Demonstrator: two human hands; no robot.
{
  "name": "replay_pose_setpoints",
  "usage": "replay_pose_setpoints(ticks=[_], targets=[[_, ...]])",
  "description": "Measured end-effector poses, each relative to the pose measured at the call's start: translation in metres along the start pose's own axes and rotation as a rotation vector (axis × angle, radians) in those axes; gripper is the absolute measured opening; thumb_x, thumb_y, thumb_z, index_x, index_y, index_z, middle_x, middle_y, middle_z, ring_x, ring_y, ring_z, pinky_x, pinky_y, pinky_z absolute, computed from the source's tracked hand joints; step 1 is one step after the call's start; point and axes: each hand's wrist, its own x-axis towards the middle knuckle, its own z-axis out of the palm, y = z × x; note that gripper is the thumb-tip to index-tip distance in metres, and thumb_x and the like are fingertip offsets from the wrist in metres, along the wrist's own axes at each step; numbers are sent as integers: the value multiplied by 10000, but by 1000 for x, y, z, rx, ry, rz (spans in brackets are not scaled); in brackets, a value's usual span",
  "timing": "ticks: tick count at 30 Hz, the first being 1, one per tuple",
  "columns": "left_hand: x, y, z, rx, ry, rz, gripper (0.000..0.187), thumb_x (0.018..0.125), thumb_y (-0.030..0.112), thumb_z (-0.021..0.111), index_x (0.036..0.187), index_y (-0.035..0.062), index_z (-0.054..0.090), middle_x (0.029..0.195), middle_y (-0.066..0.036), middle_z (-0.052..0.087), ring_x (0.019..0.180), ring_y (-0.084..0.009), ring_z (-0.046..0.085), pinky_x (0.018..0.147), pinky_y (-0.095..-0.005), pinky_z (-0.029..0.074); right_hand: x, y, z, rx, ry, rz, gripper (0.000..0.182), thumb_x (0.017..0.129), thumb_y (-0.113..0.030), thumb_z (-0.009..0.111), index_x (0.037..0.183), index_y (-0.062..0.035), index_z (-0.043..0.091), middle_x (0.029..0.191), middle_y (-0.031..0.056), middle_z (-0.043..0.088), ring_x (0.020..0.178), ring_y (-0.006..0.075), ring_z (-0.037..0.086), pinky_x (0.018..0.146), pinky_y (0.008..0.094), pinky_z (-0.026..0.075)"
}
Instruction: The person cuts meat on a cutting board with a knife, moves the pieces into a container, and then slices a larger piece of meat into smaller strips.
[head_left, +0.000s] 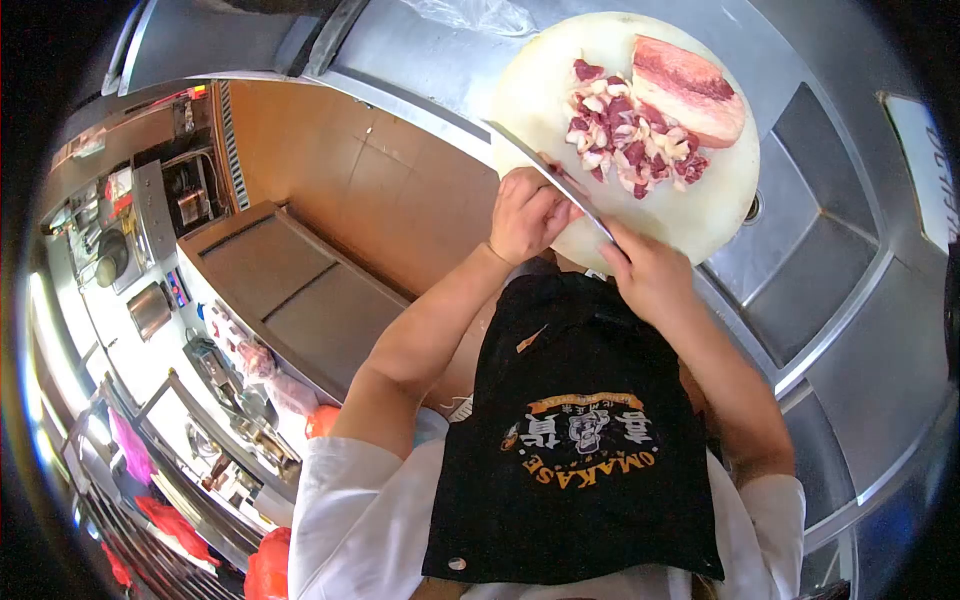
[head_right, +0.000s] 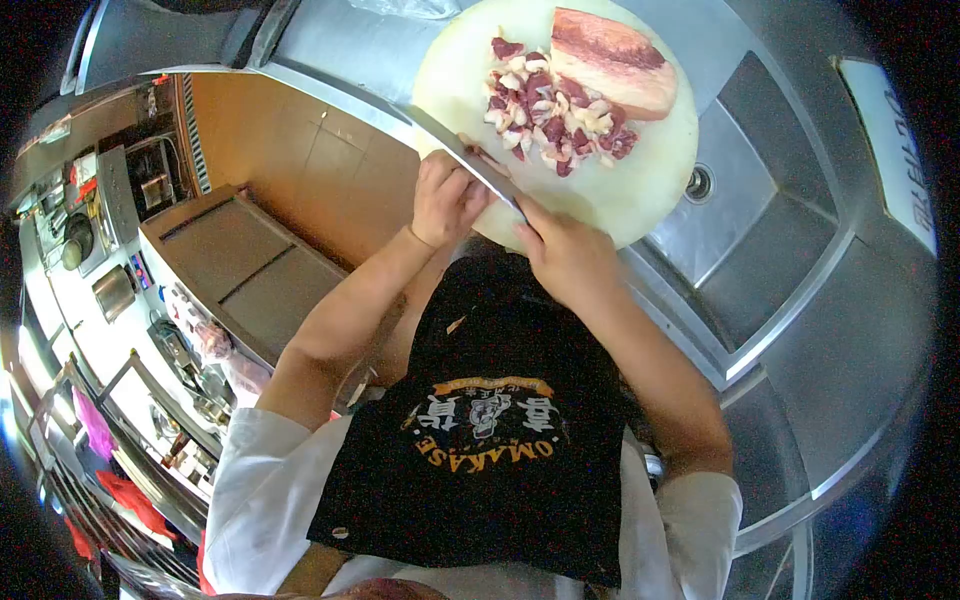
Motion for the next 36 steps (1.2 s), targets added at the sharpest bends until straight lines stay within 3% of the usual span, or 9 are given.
replay_pose_setpoints(ticks=[2, 4, 8, 14, 21, 24, 26, 29, 36], targets=[[0, -1, -4, -23, -18, 9, 257, 766, 90, 838, 999, 69, 732, 1108, -101, 660, 1058, -322, 633, 952, -445, 502, 50, -9, 17, 181, 177, -180, 351, 1027, -355, 634, 1329, -182, 678, 968, 148, 750, 818, 402, 725, 710, 521, 569], [2, 3, -6, -14, -33, 9, 248, 780, 85, 830, 1008, 73, 733, 1118, -102, 655, 1058, -323, 629, 952, -443, 500, 99, -22, 7, 142, -11, -57, 349, 1034, -366, 612, 1323, -181, 677, 1025, 131, 762, 894, 385, 730, 759, 509, 572], [-1, 8, -14, -74, -55, -21, 262, 837, 83, 816, 1076, 53, 716, 1161, -131, 636, 1115, -357, 594, 975, -465, 480, 90, -16, 0, 174, 373, -157, 380, 1041, -387, 598, 1363, -203, 679, 1071, 157, 761, 941, 381, 731, 788, 501, 571], [-6, -4, -4, -50, -46, 11, 274, 827, 46, 797, 1095, 63, 744, 1184, -138, 643, 1137, -359, 591, 985, -460, 477, -37, 2, -42, -32, -24, -30, 415, 1008, -279, 687, 1409, -172, 657, 1031, 172, 754, 898, 388, 735, 774, 455, 578], [-10, -8, -1, -22, -66, 7, 339, 785, 55, 818, 1114, 59, 737, 1190, -134, 657, 1119, -365, 601, 991, -457, 476, -51, 6, -31, 41, -8, -8, 420, 1010, -296, 685, 1419, -203, 652, 1015, 174, 755, 860, 401, 733, 735, 475, 580], [-7, -5, -2, -30, -26, -4, 341, 771, 64, 828, 1100, 64, 736, 1179, -132, 660, 1128, -363, 608, 997, -462, 476, 5, -7, -11, -40, -121, 19, 411, 1028, -324, 655, 1418, -195, 650, 1046, 184, 756, 886, 397, 735, 751, 475, 579], [-4, -6, -2, -20, -6, 37, 309, 763, 66, 847, 1047, 58, 726, 1118, -121, 646, 1055, -352, 627, 943, -457, 502, 54, -7, 24, 170, 224, -240, 417, 1037, -344, 635, 1422, -185, 642, 1066, 192, 755, 912, 393, 732, 776, 476, 576], [1, 7, -11, -43, -20, 24, 281, 787, 75, 843, 1040, 57, 722, 1108, -119, 635, 1052, -349, 625, 934, -458, 510, 98, -26, 4, 22, 74, -57, 406, 1034, -334, 642, 1407, -174, 653, 1076, 193, 754, 951, 392, 727, 800, 466, 576], [-11, -1, -4, -15, -29, -11, 298, 797, 68, 828, 1072, 62, 714, 1133, -122, 632, 1109, -369, 602, 967, -463, 498, -25, 10, -27, 21, 45, -67, 383, 1020, -336, 652, 1371, -183, 665, 974, 188, 732, 883, 402, 721, 722, 489, 567]])
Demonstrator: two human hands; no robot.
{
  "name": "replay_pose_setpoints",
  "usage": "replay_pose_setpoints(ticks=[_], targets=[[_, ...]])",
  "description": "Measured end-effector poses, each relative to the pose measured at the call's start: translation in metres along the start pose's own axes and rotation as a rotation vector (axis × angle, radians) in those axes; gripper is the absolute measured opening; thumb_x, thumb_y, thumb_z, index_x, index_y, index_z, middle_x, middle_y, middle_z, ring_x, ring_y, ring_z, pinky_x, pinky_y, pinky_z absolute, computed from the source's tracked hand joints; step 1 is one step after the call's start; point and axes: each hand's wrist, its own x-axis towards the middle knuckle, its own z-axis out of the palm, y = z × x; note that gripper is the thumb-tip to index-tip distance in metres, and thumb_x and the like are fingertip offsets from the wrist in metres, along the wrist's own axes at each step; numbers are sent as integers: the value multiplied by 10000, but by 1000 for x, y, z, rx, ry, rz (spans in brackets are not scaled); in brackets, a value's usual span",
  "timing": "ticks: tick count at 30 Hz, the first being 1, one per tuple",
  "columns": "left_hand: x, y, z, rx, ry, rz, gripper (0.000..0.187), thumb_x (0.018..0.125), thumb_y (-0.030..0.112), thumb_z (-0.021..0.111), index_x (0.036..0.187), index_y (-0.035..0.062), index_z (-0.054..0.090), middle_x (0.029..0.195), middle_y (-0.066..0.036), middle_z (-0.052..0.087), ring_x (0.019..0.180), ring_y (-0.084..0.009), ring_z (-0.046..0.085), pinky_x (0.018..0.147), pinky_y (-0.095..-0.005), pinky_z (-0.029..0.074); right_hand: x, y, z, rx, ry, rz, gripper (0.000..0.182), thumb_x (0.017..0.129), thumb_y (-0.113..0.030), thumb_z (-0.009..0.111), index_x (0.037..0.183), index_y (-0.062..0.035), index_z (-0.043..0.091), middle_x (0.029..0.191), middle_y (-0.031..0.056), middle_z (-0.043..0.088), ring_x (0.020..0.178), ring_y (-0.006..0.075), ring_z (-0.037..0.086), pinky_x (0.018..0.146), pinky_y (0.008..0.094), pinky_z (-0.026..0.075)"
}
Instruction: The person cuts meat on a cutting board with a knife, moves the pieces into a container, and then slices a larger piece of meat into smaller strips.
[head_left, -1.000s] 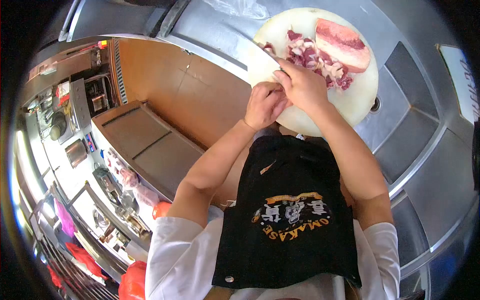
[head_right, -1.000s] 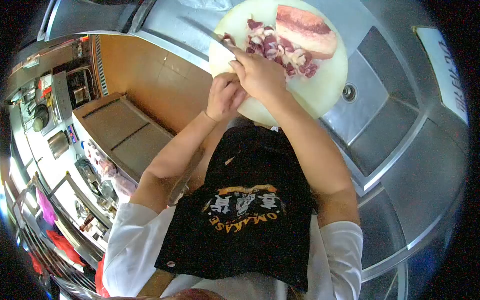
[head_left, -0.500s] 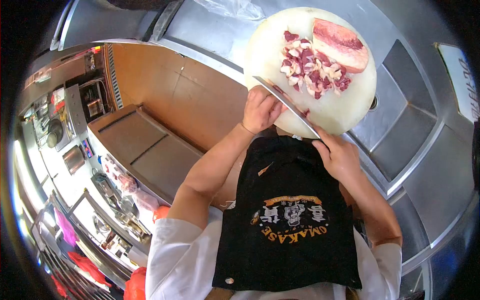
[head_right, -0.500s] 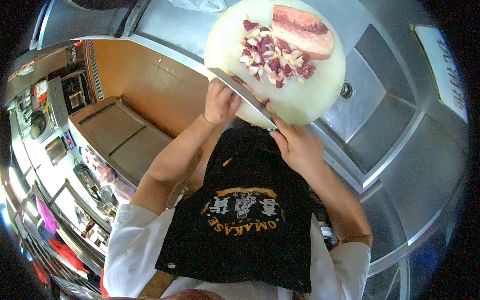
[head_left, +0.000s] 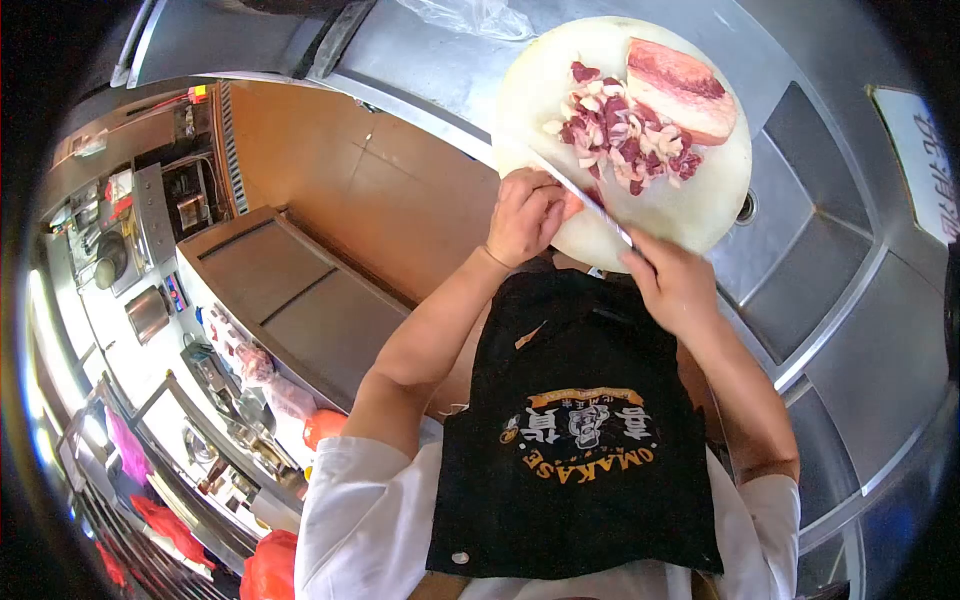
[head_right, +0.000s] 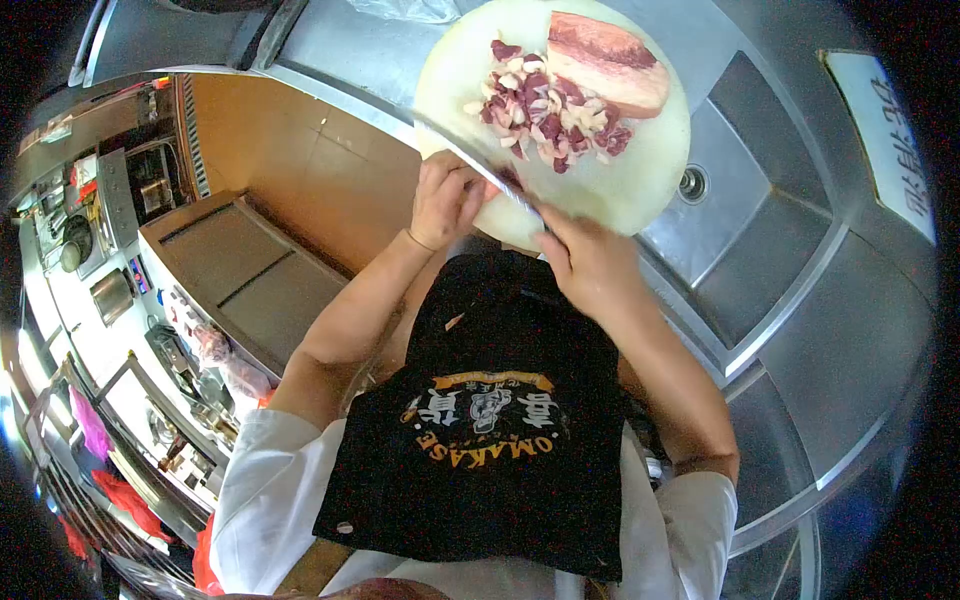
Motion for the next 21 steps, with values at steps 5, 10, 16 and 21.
replay_pose_setpoints(ticks=[5, 10, 16, 21], targets=[[0, -2, 1, 19, -30, 9, 330, 813, 49, 788, 1136, 89, 731, 1160, -132, 642, 1104, -362, 594, 996, -459, 469, -36, -4, -6, -23, -19, 18, 420, 1009, -334, 676, 1408, -207, 646, 993, 172, 735, 857, 398, 724, 709, 486, 569], [0, -4, 3, -12, 21, -3, 286, 782, 90, 834, 1030, 37, 703, 1143, -127, 632, 1106, -378, 598, 985, -478, 493, 11, -5, 19, 14, -66, 28, 409, 1022, -298, 665, 1418, -201, 644, 1043, 187, 751, 918, 398, 732, 753, 484, 585], [2, 2, -7, 7, -36, 11, 279, 797, 90, 805, 1055, 47, 707, 1180, -127, 629, 1120, -366, 603, 989, -481, 488, 113, -23, 46, 83, 124, -32, 365, 1035, -376, 604, 1338, -185, 672, 1009, 159, 758, 905, 371, 732, 740, 516, 565], [-3, 5, -7, 6, 4, -16, 256, 829, 75, 789, 1075, 70, 717, 1178, -124, 642, 1099, -349, 610, 978, -465, 486, 37, -4, 16, 95, 133, -58, 386, 1019, -361, 648, 1358, -178, 672, 1035, 186, 752, 917, 416, 723, 774, 506, 568]])
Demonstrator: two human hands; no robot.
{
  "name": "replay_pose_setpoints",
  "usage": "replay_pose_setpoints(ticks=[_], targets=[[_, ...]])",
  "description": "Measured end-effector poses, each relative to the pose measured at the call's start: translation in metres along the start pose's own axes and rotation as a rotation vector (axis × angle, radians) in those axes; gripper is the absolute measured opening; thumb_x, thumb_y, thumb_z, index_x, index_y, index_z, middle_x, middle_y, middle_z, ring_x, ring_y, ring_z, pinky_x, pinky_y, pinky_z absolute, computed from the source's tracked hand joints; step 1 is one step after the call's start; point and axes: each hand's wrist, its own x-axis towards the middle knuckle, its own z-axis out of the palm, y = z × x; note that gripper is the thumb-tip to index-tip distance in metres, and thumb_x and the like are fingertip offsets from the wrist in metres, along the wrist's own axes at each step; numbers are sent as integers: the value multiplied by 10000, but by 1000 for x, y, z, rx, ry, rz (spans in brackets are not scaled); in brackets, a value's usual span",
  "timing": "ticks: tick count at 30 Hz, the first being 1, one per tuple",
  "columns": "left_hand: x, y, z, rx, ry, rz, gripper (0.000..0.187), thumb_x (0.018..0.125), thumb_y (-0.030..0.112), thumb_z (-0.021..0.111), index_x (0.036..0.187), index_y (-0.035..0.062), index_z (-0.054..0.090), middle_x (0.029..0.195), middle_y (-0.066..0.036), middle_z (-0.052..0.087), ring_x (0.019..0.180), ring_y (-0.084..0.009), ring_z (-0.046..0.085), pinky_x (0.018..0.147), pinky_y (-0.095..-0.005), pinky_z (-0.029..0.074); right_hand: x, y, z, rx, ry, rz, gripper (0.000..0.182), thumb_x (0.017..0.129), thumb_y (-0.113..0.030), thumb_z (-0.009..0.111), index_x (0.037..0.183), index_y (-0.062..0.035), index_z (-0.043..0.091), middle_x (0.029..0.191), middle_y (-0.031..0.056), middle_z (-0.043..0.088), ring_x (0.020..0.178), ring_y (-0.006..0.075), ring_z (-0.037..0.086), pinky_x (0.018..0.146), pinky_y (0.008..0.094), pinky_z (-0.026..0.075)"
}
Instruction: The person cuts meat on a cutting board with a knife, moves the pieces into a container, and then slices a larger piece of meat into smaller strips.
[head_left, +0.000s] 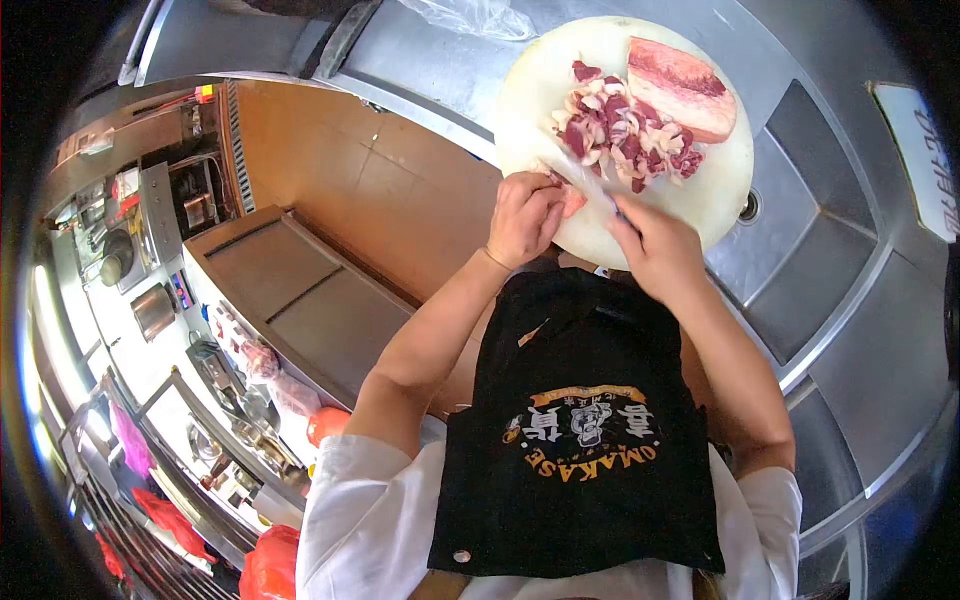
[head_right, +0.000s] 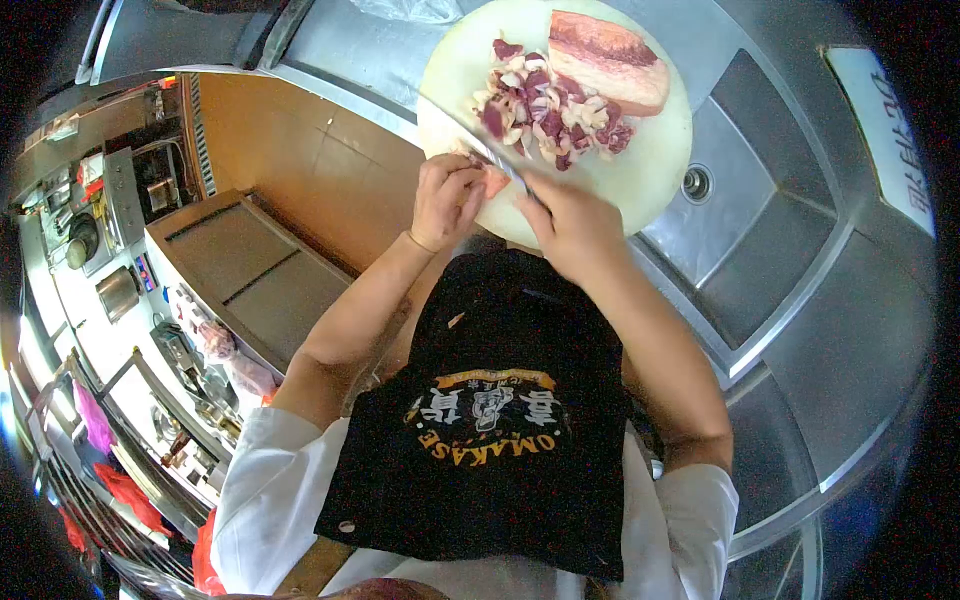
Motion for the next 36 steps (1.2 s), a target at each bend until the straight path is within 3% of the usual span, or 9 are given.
replay_pose_setpoints(ticks=[3, 8, 10, 14, 17, 20, 24, 28, 36], targets=[[2, 0, 1, 16, -7, 12, 257, 830, 75, 793, 1077, 84, 722, 1152, -123, 651, 1083, -341, 611, 975, -458, 484, -53, -8, -27, -104, -279, 129, 408, 1015, -359, 667, 1378, -173, 665, 1092, 208, 741, 919, 424, 726, 777, 498, 579], [4, -1, 0, 55, -50, 26, 317, 787, 38, 768, 1099, 90, 753, 1166, -117, 654, 1117, -336, 603, 981, -439, 478, -76, -4, -29, -84, -160, 98, 365, 1025, -364, 650, 1351, -200, 674, 996, 176, 744, 863, 407, 728, 706, 507, 571], [-1, -7, 4, 7, -45, -1, 320, 786, 42, 773, 1102, 88, 745, 1170, -120, 650, 1120, -339, 599, 983, -441, 476, -53, -7, -16, -118, -237, 158, 350, 1029, -364, 641, 1334, -198, 680, 986, 174, 740, 859, 404, 726, 702, 516, 568], [3, -2, -2, -33, -17, 3, 265, 817, 70, 794, 1071, 87, 719, 1147, -118, 651, 1073, -351, 616, 968, -462, 497, 35, -10, 34, 69, -48, -85, 310, 1026, -350, 639, 1281, -182, 690, 913, 167, 739, 842, 381, 731, 715, 509, 575], [7, 1, -9, -2, -47, 28, 245, 826, 63, 788, 1058, 71, 710, 1142, -116, 644, 1082, -359, 612, 963, -460, 502, 72, -13, 41, -52, 13, 37, 315, 1025, -349, 637, 1281, -176, 697, 917, 152, 742, 864, 377, 733, 727, 499, 571], [6, 10, -12, 1, 8, -14, 226, 838, 56, 783, 1051, 61, 705, 1136, -119, 636, 1091, -363, 606, 952, -463, 504, 31, -4, 16, 18, 137, -54, 382, 1012, -292, 674, 1370, -158, 673, 996, 152, 755, 917, 373, 732, 781, 466, 576], [-9, -8, 0, -28, -34, -1, 330, 815, 54, 808, 1131, 66, 711, 1184, -155, 631, 1136, -391, 577, 986, -476, 473, -44, -16, -29, -129, -242, 76, 400, 1005, -344, 675, 1374, -193, 683, 1030, 192, 743, 897, 389, 729, 746, 483, 578], [-8, -6, -2, 19, -44, -24, 338, 824, 57, 798, 1150, 52, 710, 1189, -154, 634, 1147, -391, 577, 984, -484, 472, -74, -7, -29, -113, -165, 64, 405, 1003, -327, 687, 1386, -198, 674, 1036, 179, 746, 888, 386, 730, 750, 482, 579], [0, -2, -9, -10, -28, 23, 274, 814, 76, 815, 1066, 56, 708, 1162, -137, 646, 1085, -368, 608, 945, -462, 511, 49, -14, 45, -52, -93, 6, 398, 1031, -396, 604, 1380, -211, 651, 986, 163, 754, 895, 376, 733, 740, 504, 579]])
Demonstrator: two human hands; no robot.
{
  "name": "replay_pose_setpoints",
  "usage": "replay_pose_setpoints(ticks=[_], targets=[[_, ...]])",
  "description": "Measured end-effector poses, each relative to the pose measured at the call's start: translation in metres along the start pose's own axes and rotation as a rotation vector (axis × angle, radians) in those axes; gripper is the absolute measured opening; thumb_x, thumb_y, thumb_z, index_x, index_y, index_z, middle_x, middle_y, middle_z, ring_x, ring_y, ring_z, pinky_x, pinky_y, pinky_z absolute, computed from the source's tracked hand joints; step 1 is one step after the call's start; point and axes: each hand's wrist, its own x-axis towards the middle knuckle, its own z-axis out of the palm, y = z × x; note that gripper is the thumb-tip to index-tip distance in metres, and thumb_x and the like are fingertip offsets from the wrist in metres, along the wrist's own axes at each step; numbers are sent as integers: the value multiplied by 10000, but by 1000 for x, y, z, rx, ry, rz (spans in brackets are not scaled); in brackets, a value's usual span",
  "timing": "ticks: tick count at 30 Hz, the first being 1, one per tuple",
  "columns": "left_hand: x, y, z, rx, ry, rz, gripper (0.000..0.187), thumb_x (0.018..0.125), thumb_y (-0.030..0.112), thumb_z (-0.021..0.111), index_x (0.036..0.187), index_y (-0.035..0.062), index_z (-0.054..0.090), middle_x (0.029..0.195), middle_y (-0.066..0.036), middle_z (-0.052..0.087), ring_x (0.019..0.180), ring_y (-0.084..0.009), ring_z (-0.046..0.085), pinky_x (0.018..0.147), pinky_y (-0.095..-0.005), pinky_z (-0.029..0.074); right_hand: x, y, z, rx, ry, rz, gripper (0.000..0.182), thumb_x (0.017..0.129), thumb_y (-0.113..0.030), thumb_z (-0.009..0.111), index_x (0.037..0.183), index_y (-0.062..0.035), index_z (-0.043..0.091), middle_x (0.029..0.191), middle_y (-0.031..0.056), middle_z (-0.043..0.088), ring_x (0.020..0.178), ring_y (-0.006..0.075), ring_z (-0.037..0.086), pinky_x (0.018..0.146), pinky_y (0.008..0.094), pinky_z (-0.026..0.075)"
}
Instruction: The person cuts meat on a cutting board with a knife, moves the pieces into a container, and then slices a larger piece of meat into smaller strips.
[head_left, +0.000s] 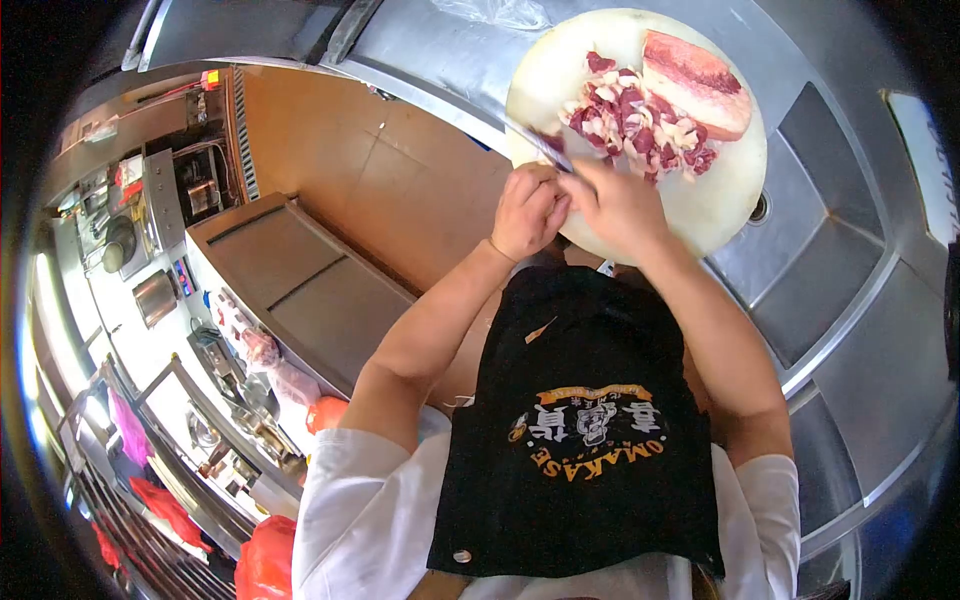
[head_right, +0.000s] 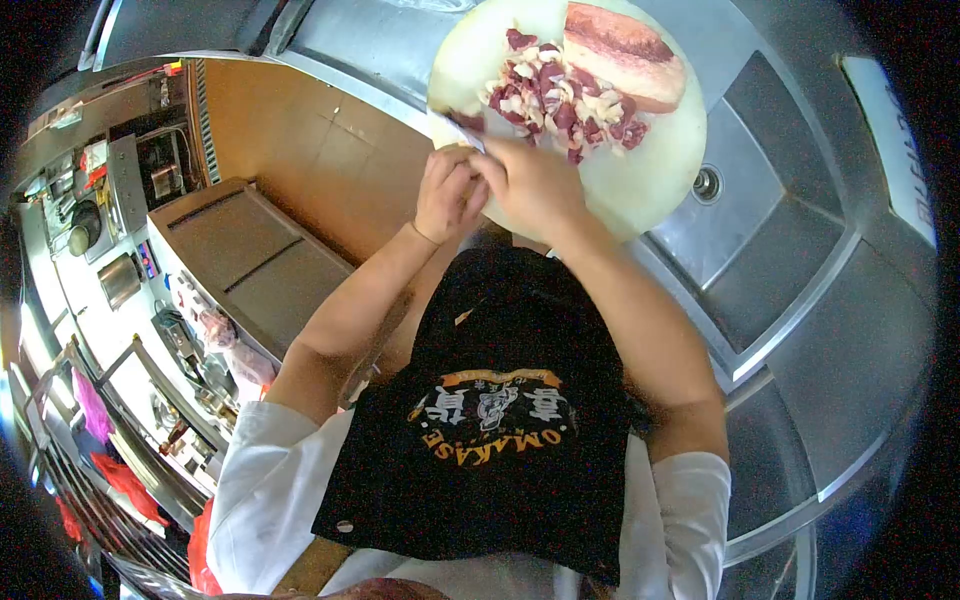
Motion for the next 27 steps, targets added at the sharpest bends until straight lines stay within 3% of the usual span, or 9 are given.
replay_pose_setpoints(ticks=[4, 6, 8, 11, 15, 19, 22, 25, 27], targets=[[3, 8, -3, 13, 49, -55, 264, 822, 70, 810, 1067, 60, 712, 1131, -124, 645, 1088, -354, 615, 937, -454, 514, -1, 6, -16, 7, 122, -15, 371, 1030, -369, 613, 1350, -192, 671, 992, 157, 751, 907, 378, 730, 756, 484, 577], [-2, 9, -1, 9, 57, -79, 256, 824, 68, 807, 1063, 58, 714, 1118, -125, 642, 1083, -355, 616, 934, -453, 514, -48, 12, -35, 57, 95, -14, 365, 1022, -335, 638, 1353, -186, 673, 987, 159, 746, 909, 384, 728, 757, 472, 574], [-4, 3, 4, 3, 43, -54, 248, 828, 67, 803, 1060, 56, 716, 1107, -131, 638, 1078, -361, 616, 931, -453, 513, -89, 8, -53, -58, -69, 25, 374, 1010, -314, 667, 1362, -186, 673, 979, 171, 741, 898, 394, 727, 754, 475, 571], [-10, -1, 5, 52, -10, -69, 312, 800, 16, 796, 1098, 41, 706, 1162, -168, 642, 1097, -396, 594, 953, -474, 505, -123, 7, -62, -78, -90, 52, 381, 1008, -332, 674, 1360, -187, 674, 973, 182, 738, 871, 400, 727, 736, 501, 566], [-7, 3, 6, 40, 28, -57, 308, 793, 13, 788, 1088, 36, 705, 1166, -167, 647, 1093, -395, 604, 954, -473, 506, -114, 8, -48, -64, -98, 79, 394, 1012, -369, 657, 1366, -195, 665, 958, 171, 745, 854, 396, 731, 703, 520, 561], [-5, -1, 6, 18, 32, -27, 273, 813, 40, 778, 1076, 38, 705, 1154, -147, 649, 1084, -378, 617, 949, -467, 511, -23, -4, -7, -84, -122, 32, 402, 1022, -398, 627, 1370, -201, 661, 976, 160, 759, 882, 377, 738, 714, 504, 568], [-8, 10, -2, 2, 28, -52, 245, 829, 39, 768, 1066, 43, 708, 1131, -133, 649, 1072, -365, 626, 948, -457, 514, 22, -4, 1, -18, 60, 26, 383, 1022, -385, 627, 1355, -201, 669, 993, 174, 758, 897, 368, 738, 736, 495, 568], [-4, 9, -4, -17, 61, -66, 233, 836, 26, 767, 1062, 47, 712, 1110, -129, 648, 1064, -359, 629, 939, -448, 517, -15, 5, -26, 48, 163, -7, 373, 1024, -378, 623, 1348, -200, 674, 992, 176, 757, 903, 369, 737, 752, 488, 566], [-8, 6, 2, -21, 86, -62, 228, 838, 27, 774, 1058, 50, 716, 1100, -127, 648, 1060, -359, 628, 923, -443, 521, -64, 13, -38, -6, 19, -16, 378, 1019, -382, 641, 1341, -187, 679, 990, 181, 755, 882, 381, 733, 748, 489, 565]])
